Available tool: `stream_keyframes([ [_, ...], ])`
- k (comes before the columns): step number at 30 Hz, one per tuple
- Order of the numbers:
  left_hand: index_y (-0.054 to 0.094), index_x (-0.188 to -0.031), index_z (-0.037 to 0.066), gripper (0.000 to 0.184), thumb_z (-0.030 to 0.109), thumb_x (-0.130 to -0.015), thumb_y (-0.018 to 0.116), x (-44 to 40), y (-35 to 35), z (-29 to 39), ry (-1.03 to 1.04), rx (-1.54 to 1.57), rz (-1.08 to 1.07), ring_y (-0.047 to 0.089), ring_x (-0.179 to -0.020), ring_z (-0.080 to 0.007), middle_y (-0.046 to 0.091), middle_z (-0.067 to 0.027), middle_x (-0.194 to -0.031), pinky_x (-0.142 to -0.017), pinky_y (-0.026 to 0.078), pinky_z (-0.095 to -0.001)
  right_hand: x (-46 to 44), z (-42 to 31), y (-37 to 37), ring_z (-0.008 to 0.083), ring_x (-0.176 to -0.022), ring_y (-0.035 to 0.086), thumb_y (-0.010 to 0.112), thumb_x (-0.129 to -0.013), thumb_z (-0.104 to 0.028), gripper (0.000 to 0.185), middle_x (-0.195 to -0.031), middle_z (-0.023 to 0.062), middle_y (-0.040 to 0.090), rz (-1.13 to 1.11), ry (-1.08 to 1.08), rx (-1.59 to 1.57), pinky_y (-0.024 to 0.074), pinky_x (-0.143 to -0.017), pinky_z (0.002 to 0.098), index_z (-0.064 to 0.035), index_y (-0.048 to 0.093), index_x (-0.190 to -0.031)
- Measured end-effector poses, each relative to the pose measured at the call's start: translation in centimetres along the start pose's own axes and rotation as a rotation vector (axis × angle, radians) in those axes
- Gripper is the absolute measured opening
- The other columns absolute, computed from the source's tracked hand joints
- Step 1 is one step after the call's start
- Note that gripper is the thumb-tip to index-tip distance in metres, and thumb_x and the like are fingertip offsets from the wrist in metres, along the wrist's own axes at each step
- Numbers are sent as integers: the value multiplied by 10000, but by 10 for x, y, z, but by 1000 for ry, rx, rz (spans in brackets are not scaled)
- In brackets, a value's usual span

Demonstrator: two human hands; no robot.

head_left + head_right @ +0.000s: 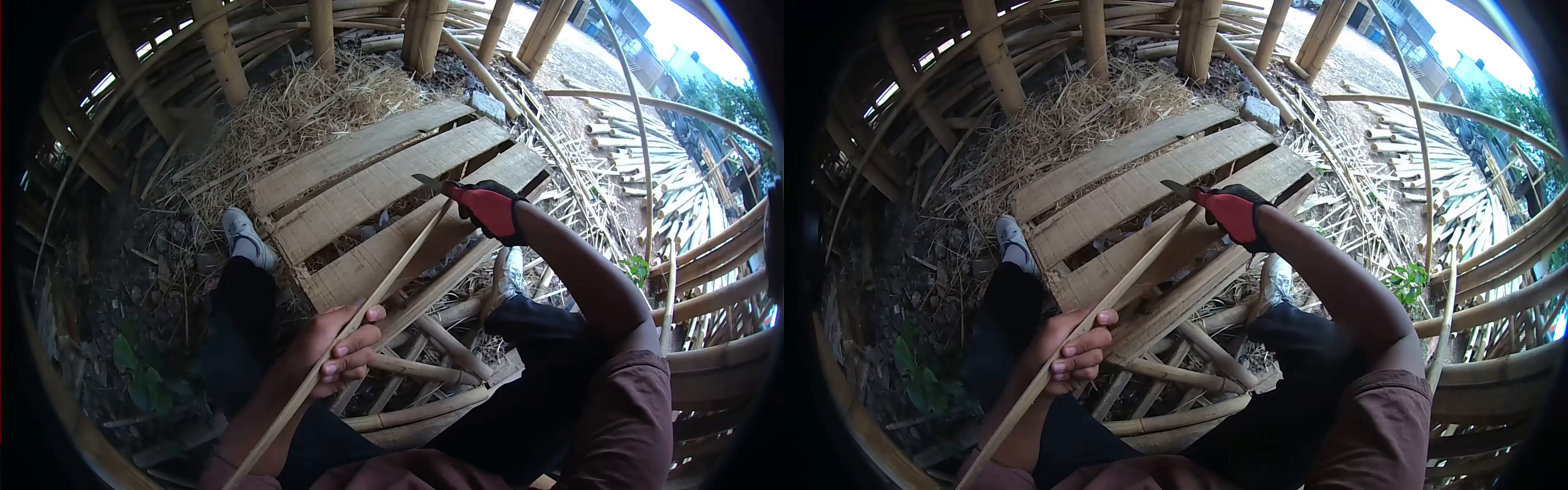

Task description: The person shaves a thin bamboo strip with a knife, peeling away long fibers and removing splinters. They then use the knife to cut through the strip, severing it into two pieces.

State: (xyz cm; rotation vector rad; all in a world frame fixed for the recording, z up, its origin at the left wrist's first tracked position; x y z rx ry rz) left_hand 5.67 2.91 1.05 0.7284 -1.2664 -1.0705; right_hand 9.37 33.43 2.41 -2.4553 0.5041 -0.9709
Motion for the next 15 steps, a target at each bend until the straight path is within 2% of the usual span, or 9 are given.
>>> stream_keyframes([
  [3, 379, -993, 66, 180, 179, -1036, 246, 0, -1, 2, 14, 50, -16, 370, -295, -72, 383, 21, -498, -285, 225, -186, 17, 0, 11, 75, -426, 350, 520, -900, -591, 516, -562, -45, 419, -50, 13, -16, 279, -403, 261, -108, 572, -727],
  [4, 375, -997, 64, 173, 169, -1034, 243, -1, -3, 2, 0, 115, -61, 379, -299, -77, 390, 14, -505, -282, 234, -189, 36, -15, 22, 74, -428, 355, 520, -905, -577, 501, -566, -44, 424, -148, 42, -24, 283, -405, 256, -109, 583, -737],
  [7, 368, -1006, 60, 163, 150, -1030, 234, 0, -6, 0, -17, 208, -110, 398, -307, -86, 402, 3, -519, -278, 253, -193, 9, 0, 17, 80, -437, 377, 526, -907, -542, 474, -571, -34, 446, -153, 19, -77, 297, -409, 268, -106, 605, -740],
  [8, 363, -1010, 58, 160, 141, -1028, 228, 0, -6, 0, -14, 234, -124, 408, -312, -91, 407, -2, -525, -278, 263, -195, -7, 7, 11, 89, -447, 396, 531, -913, -506, 454, -583, -21, 476, 21, 33, 14, 304, -416, 277, -92, 621, -749],
  [11, 357, -1015, 59, 156, 137, -1027, 223, -1, -6, 0, -11, 214, -133, 417, -318, -93, 404, -4, -525, -281, 268, -196, 20, -9, 21, 95, -456, 404, 530, -909, -518, 471, -593, -10, 496, 21, -14, 96, 305, -426, 279, -83, 634, -763],
  [12, 357, -1015, 59, 156, 137, -1027, 223, -1, -7, 0, -10, 216, -131, 417, -318, -93, 404, -4, -525, -281, 268, -196, 26, -10, 31, 93, -456, 393, 534, -905, -526, 475, -587, -10, 487, -106, -60, -10, 305, -432, 279, -85, 628, -757],
  [13, 357, -1014, 59, 153, 134, -1025, 224, -1, -7, 0, -17, 252, -146, 415, -318, -95, 404, -4, -526, -282, 268, -197, 40, -23, 34, 93, -455, 399, 545, -900, -520, 461, -583, -16, 479, -133, -24, 61, 306, -430, 279, -89, 632, -761],
  [15, 357, -1013, 59, 151, 130, -1024, 225, 0, -7, 0, -35, 282, -149, 413, -317, -96, 403, -4, -526, -283, 268, -199, 29, -19, 28, 92, -456, 408, 555, -903, -514, 456, -584, -23, 484, -130, 2, 12, 303, -429, 275, -90, 636, -757],
])
Point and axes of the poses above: each hand's wrist, its own x-axis away from the middle knuckle, its own y-axis out of the palm, z = x × y, the point moved 2 cm from there along -x, towards the middle knuckle
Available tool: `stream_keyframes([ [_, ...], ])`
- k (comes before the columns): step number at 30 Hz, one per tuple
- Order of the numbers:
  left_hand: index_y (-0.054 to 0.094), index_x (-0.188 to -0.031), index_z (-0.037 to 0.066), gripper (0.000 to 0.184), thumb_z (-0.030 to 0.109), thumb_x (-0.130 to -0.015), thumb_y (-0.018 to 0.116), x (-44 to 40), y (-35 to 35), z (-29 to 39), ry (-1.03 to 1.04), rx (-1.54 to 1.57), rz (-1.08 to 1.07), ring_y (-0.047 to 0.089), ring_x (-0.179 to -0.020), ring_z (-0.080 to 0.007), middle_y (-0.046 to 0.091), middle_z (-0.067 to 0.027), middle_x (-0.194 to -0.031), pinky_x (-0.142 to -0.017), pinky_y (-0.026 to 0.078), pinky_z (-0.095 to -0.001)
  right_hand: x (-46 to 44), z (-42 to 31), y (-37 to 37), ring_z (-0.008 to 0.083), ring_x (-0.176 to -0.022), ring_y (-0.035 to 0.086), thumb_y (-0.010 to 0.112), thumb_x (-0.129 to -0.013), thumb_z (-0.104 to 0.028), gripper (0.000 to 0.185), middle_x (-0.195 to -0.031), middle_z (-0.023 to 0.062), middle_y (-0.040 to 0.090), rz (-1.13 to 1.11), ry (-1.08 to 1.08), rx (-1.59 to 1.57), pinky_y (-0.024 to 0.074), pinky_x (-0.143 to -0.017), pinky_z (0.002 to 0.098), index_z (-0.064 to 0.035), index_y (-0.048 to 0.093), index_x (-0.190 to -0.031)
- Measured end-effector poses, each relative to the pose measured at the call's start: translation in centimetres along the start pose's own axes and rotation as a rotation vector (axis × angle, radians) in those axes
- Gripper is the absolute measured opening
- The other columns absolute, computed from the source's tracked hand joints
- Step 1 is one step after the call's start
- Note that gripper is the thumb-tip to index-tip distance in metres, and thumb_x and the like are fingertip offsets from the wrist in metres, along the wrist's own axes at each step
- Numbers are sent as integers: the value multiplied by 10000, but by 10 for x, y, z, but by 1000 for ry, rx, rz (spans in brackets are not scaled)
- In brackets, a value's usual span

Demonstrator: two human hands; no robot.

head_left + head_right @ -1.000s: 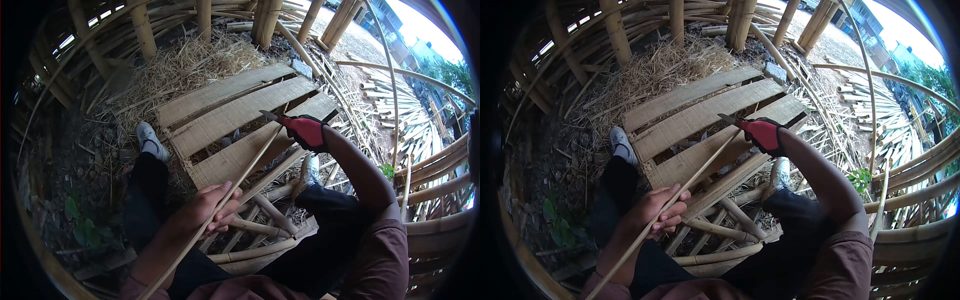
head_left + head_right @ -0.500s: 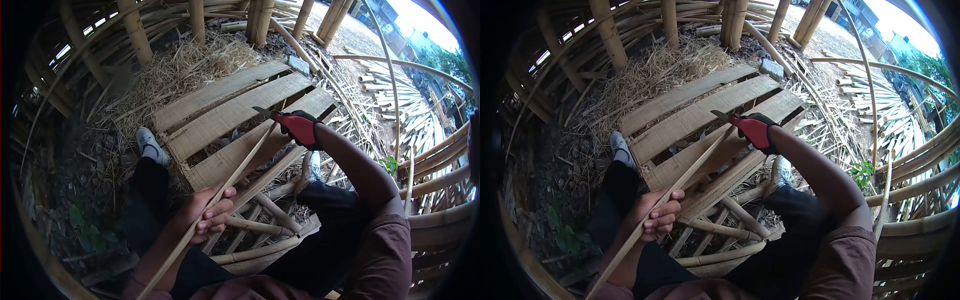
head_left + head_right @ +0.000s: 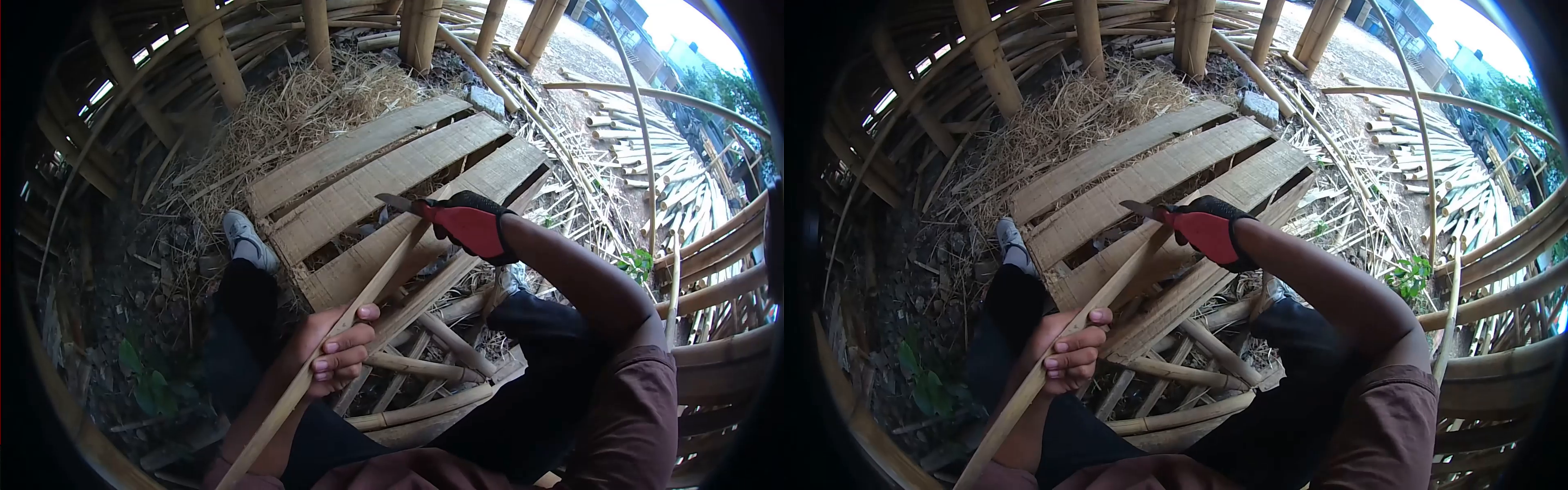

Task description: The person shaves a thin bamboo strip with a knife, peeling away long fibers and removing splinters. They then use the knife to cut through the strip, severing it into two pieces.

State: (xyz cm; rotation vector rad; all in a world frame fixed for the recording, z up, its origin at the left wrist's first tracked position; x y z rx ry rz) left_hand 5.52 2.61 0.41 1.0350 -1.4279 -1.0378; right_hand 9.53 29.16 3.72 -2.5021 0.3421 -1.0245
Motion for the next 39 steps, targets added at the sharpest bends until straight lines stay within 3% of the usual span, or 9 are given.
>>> stream_keyframes([
  [8, 376, -986, 71, 185, 209, -1040, 267, 0, 12, -1, 47, -329, 182, 346, -291, -67, 361, 35, -492, -292, 205, -190, -3, 5, -2, 74, -464, 404, 545, -909, -536, 484, -606, -19, 509, -54, 8, 5, 302, -421, 263, -92, 627, -735],
  [14, 403, -958, 71, 286, 309, -1054, 276, 3, 22, -5, 84, -552, 313, 310, -286, -51, 352, 47, -480, -290, 204, -182, -14, 21, 0, 72, -497, 422, 568, -890, -560, 495, -603, -25, 496, 115, -137, -19, 316, -439, 259, -92, 605, -731],
  [17, 405, -953, 67, 281, 294, -1055, 276, 2, 26, -6, 95, -592, 349, 313, -283, -52, 357, 43, -479, -290, 209, -179, 0, 12, -11, 69, -488, 418, 546, -903, -577, 511, -593, -23, 495, -49, 63, -15, 306, -433, 260, -97, 609, -738],
  [21, 405, -953, 65, 279, 288, -1055, 273, 2, 26, -7, 91, -575, 329, 323, -283, -53, 358, 42, -478, -287, 213, -179, 2, 17, 7, 79, -439, 376, 556, -875, -612, 545, -564, -28, 427, 108, -124, -5, 293, -416, 259, -86, 599, -739],
  [30, 406, -958, 71, 273, 288, -1056, 272, -1, 21, -3, 80, -499, 281, 317, -279, -51, 351, 44, -472, -284, 204, -177, 8, 7, 1, 88, -440, 359, 521, -883, -632, 569, -570, -26, 419, 7, -31, -19, 287, -411, 268, -89, 559, -716],
  [33, 406, -956, 73, 274, 292, -1056, 273, -3, 22, -3, 88, -499, 289, 301, -278, -47, 345, 49, -471, -286, 201, -175, 0, 17, -3, 87, -442, 383, 502, -894, -633, 575, -564, -25, 434, 145, 24, -63, 309, -426, 270, -86, 573, -729],
  [34, 406, -957, 73, 275, 293, -1056, 274, -3, 22, -2, 89, -501, 289, 297, -279, -46, 343, 50, -471, -287, 201, -175, 9, 13, 5, 88, -437, 387, 504, -910, -581, 532, -559, -23, 436, 86, -80, -19, 311, -423, 272, -81, 585, -745],
  [38, 406, -961, 72, 273, 291, -1056, 272, -3, 22, -3, 79, -453, 265, 298, -281, -45, 341, 50, -472, -288, 201, -176, 1, 15, 0, 93, -453, 391, 485, -923, -553, 519, -574, -19, 450, -43, 46, -131, 314, -434, 282, -80, 584, -731],
  [39, 406, -961, 72, 273, 291, -1056, 272, -3, 22, -3, 79, -455, 264, 298, -281, -45, 341, 50, -472, -288, 201, -176, -3, 13, -5, 100, -486, 422, 477, -916, -595, 562, -598, -11, 485, 133, -20, 10, 338, -461, 290, -79, 597, -730],
])
Point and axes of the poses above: each hand's wrist, its own x-axis away from the middle knuckle, its own y-axis out of the palm, z = x × y, the point moved 2 cm from there along -x, towards the middle knuckle
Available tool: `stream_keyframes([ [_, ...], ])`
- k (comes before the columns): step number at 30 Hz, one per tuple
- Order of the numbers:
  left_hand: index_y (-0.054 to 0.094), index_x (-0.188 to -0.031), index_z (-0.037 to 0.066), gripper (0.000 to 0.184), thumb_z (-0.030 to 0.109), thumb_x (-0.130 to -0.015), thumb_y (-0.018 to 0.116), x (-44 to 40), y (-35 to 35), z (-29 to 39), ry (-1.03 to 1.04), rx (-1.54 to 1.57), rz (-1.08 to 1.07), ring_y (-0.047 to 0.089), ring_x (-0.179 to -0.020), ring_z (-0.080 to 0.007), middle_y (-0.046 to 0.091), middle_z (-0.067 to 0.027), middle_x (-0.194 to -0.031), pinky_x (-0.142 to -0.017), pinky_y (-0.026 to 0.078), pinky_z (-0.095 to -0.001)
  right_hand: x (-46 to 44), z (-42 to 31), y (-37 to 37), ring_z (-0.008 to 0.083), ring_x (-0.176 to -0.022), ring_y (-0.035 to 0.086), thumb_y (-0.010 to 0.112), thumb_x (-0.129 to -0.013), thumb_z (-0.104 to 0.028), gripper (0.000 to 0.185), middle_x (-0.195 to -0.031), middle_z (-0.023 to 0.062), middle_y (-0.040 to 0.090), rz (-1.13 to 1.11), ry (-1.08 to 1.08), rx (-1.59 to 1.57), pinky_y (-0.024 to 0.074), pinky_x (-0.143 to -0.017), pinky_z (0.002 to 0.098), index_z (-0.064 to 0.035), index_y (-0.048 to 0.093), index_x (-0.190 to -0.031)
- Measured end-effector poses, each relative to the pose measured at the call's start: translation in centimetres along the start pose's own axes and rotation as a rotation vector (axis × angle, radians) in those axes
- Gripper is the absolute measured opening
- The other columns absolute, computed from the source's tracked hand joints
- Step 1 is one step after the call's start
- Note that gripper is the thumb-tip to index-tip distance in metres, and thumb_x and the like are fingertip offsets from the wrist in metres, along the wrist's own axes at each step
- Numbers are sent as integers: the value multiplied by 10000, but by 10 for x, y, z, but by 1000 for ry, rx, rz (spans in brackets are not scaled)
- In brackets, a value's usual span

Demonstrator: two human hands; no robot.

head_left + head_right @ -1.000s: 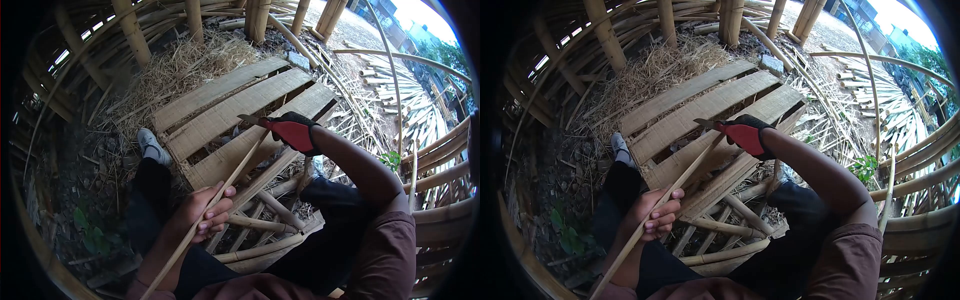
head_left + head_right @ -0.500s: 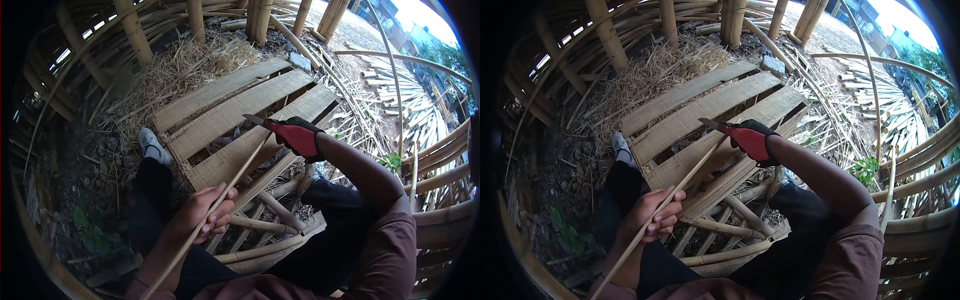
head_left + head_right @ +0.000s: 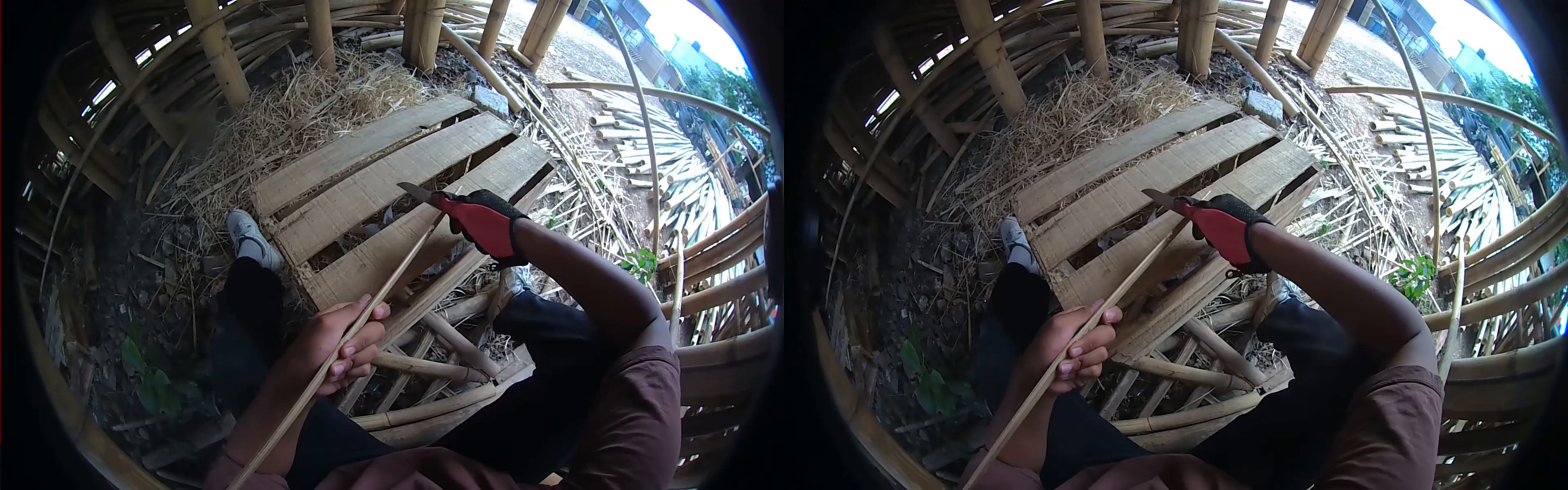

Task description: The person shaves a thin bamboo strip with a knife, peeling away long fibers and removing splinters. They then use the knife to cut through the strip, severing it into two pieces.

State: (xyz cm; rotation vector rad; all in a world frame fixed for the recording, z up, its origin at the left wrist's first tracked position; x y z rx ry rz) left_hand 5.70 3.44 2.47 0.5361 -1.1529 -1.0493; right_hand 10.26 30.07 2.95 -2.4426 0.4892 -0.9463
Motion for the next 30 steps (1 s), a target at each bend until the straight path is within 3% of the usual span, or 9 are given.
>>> stream_keyframes([
  [6, 407, -960, 77, 265, 284, -1056, 273, -3, -5, 0, -3, 19, 6, 310, -283, -51, 347, 45, -470, -293, 204, -179, 35, -18, 25, 111, -519, 453, 456, -932, -570, 564, -620, 2, 515, -186, -136, 111, 371, -501, 294, -58, 629, -769],
  [9, 406, -967, 75, 265, 278, -1058, 262, -7, -8, -1, -8, 118, -68, 319, -286, -55, 355, 40, -470, -296, 210, -181, 7, -9, 7, 96, -476, 421, 496, -904, -598, 581, -584, 0, 486, 32, -57, 43, 332, -449, 282, -49, 609, -749],
  [11, 402, -981, 74, 263, 275, -1059, 251, -9, -7, 0, 6, 11, -46, 340, -289, -63, 366, 34, -473, -298, 220, -187, 10, -6, 4, 184, -645, 557, 512, -904, -391, 386, -693, 59, 607, 22, 44, 7, 425, -609, 323, -61, 681, -797],
  [15, 392, -994, 69, 221, 220, -1053, 242, -10, -13, -2, 4, 96, -83, 360, -297, -71, 383, 24, -486, -301, 229, -191, 39, -18, 29, 177, -709, 579, 504, -912, -383, 380, -724, 67, 630, -192, -149, 212, 432, -664, 320, -66, 687, -811],
  [17, 386, -1002, 64, 177, 147, -1034, 233, -11, -13, -1, -32, 293, -167, 383, -303, -84, 396, 11, -498, -299, 236, -198, 22, -8, 20, 110, -502, 477, 497, -941, -413, 426, -613, 19, 548, -149, -189, 47, 367, -470, 297, -53, 633, -756],
  [18, 382, -1008, 61, 159, 105, -1012, 229, -12, -15, -1, -36, 347, -220, 403, -313, -95, 408, 1, -510, -299, 245, -202, 1, 4, 11, 107, -506, 482, 508, -923, -379, 383, -611, 17, 544, 0, -89, -44, 368, -469, 295, -58, 628, -752],
  [19, 382, -1008, 61, 159, 105, -1012, 229, -13, -16, -1, -30, 342, -226, 403, -313, -95, 408, 1, -510, -299, 245, -202, -20, 15, -4, 168, -604, 539, 546, -892, -397, 403, -672, 87, 601, 95, -70, 29, 419, -594, 340, -40, 663, -747],
  [24, 378, -1001, 68, 141, 112, -1005, 244, -15, -20, -2, -51, 352, -271, 412, -320, -98, 413, 2, -520, -303, 256, -199, 27, -10, 11, 166, -624, 558, 559, -884, -408, 395, -667, 70, 599, -96, -15, 51, 414, -590, 328, -49, 681, -770],
  [30, 381, -1004, 68, 141, 100, -1001, 243, -14, -18, -2, -55, 383, -268, 409, -322, -96, 407, 4, -521, -304, 257, -203, 7, -1, 1, 163, -635, 535, 545, -904, -462, 453, -674, 65, 606, 19, -4, 1, 409, -614, 325, -50, 660, -753],
])
Point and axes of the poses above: each hand's wrist, its own x-axis away from the middle knuckle, its own y-axis out of the palm, z = x × y, the point moved 2 cm from there along -x, towards the middle knuckle
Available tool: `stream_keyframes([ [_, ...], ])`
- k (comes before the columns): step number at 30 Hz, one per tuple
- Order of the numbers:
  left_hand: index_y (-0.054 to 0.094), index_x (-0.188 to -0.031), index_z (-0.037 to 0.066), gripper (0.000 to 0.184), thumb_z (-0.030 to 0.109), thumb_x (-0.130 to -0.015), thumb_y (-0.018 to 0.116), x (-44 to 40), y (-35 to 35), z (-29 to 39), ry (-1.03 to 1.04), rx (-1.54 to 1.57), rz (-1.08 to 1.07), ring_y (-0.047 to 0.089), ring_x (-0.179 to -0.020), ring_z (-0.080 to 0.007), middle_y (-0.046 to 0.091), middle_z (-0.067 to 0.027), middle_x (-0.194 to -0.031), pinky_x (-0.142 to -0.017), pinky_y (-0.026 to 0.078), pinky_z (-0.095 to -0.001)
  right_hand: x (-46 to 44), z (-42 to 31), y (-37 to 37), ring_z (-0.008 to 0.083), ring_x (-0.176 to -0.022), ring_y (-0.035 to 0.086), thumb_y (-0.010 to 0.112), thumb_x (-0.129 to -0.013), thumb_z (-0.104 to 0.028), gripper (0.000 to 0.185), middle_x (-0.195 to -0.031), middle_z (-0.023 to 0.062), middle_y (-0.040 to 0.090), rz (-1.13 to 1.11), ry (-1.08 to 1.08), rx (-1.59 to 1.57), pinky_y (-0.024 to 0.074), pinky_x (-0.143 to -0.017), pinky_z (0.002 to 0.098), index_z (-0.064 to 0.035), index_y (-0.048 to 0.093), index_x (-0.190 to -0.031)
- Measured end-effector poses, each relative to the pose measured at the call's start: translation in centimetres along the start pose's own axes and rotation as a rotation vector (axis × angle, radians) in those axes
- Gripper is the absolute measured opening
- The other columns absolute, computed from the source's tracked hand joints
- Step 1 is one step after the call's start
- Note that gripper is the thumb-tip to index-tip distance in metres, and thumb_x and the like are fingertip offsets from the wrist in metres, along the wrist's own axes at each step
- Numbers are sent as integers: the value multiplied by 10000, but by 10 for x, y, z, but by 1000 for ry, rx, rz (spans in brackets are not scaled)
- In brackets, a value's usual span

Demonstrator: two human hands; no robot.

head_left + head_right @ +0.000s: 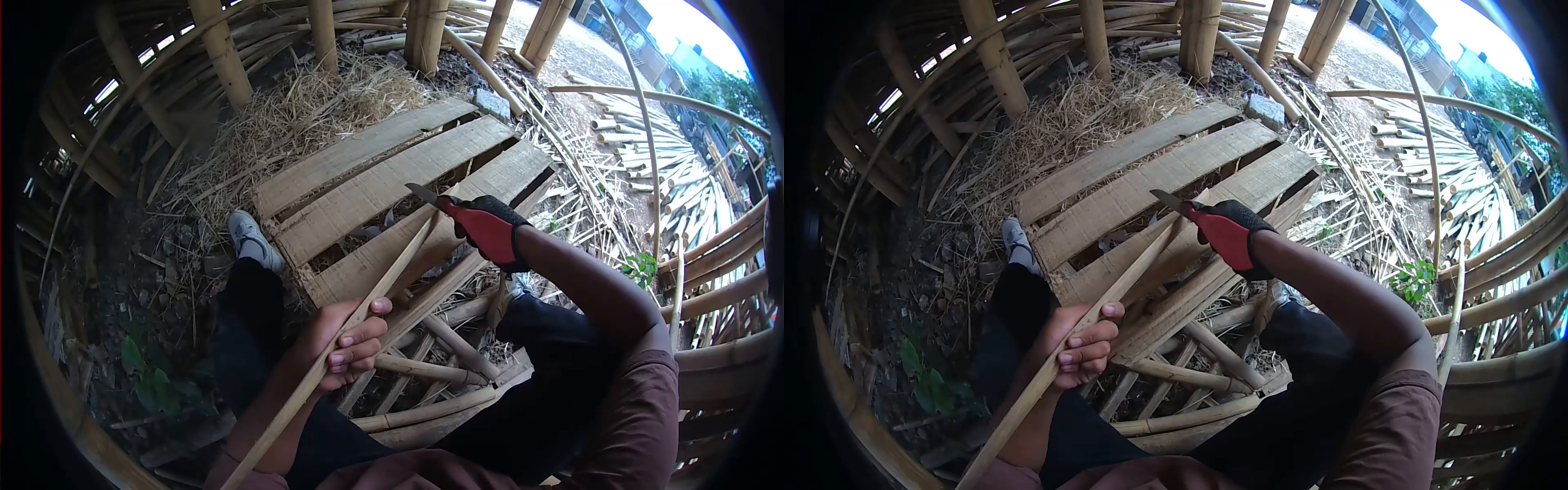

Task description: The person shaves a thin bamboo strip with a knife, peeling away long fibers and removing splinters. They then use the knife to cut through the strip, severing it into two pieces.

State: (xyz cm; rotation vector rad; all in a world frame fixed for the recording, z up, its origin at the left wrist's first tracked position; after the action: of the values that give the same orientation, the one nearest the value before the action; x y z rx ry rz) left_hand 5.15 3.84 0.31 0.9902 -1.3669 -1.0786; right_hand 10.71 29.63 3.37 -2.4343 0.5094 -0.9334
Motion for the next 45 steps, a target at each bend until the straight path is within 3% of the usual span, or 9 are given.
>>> stream_keyframes([
  [5, 381, -1006, 68, 141, 104, -1003, 246, 4, 0, 1, -14, 18, 5, 410, -325, -96, 406, 5, -524, -308, 262, -203, 4, -4, 6, 154, -620, 548, 541, -898, -417, 402, -673, 60, 598, -164, 41, -29, 411, -570, 340, -61, 662, -757],
  [7, 387, -1012, 65, 146, 100, -1001, 246, 4, 1, 0, 2, 10, 9, 413, -328, -97, 411, 1, -530, -309, 265, -206, -23, 11, -4, 89, -423, 383, 511, -917, -514, 484, -586, -15, 480, 35, -151, 61, 297, -397, 269, -72, 604, -743],
  [15, 385, -1005, 71, 123, 93, -994, 264, 2, 0, 0, -14, -7, 17, 412, -329, -94, 407, 6, -531, -309, 251, -205, 2, 2, 20, 165, -596, 525, 511, -921, -497, 499, -673, 47, 590, -293, 69, -202, 410, -571, 305, -50, 658, -756],
  [16, 386, -1004, 71, 121, 96, -995, 268, 2, 2, 0, 1, -23, 21, 411, -330, -93, 405, 8, -530, -310, 251, -204, -7, 3, 5, 168, -581, 510, 515, -921, -505, 502, -662, 38, 583, -32, -36, -77, 407, -554, 311, -55, 659, -750],
  [21, 378, -1007, 73, 113, 94, -995, 268, 1, 0, 1, 6, -65, 24, 401, -327, -82, 403, 18, -531, -309, 247, -198, 25, -14, 41, 91, -505, 439, 476, -931, -571, 553, -601, -2, 519, -144, -226, 164, 353, -474, 278, -76, 624, -733],
  [34, 386, -997, 79, 124, 127, -1007, 273, 2, 4, 1, 25, -182, 122, 376, -306, -66, 382, 36, -513, -293, 243, -188, 12, -12, 22, 105, -482, 432, 503, -887, -648, 620, -572, -9, 493, -189, -13, 37, 335, -453, 292, -67, 586, -687],
  [41, 400, -984, 75, 144, 151, -1011, 280, 3, 6, 0, 28, -236, 167, 370, -308, -53, 370, 52, -509, -287, 242, -179, 30, -13, 48, 113, -533, 464, 473, -913, -628, 622, -604, 38, 526, -158, -277, 228, 389, -534, 296, -60, 627, -711],
  [43, 402, -982, 77, 144, 156, -1012, 285, 4, 9, 0, 26, -268, 195, 363, -307, -51, 365, 54, -506, -288, 243, -178, 36, -25, 36, 106, -547, 462, 493, -911, -620, 617, -610, 28, 520, -235, -53, 15, 395, -536, 302, -49, 632, -721],
  [45, 404, -980, 80, 144, 162, -1014, 290, 3, 11, 1, 39, -309, 209, 357, -307, -49, 360, 57, -504, -289, 244, -178, 30, -24, 18, 83, -570, 461, 512, -944, -532, 515, -626, 9, 513, -18, -182, 140, 402, -518, 276, -53, 684, -863],
])
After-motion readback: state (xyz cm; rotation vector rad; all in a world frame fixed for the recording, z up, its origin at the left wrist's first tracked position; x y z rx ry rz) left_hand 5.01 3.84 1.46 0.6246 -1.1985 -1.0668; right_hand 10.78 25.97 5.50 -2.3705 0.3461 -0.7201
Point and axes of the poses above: each hand's wrist, its own x-axis away from the middle knuckle, its own y-axis out of the palm, z = x × y, the point moved 2 cm from there along -x, towards the middle knuckle
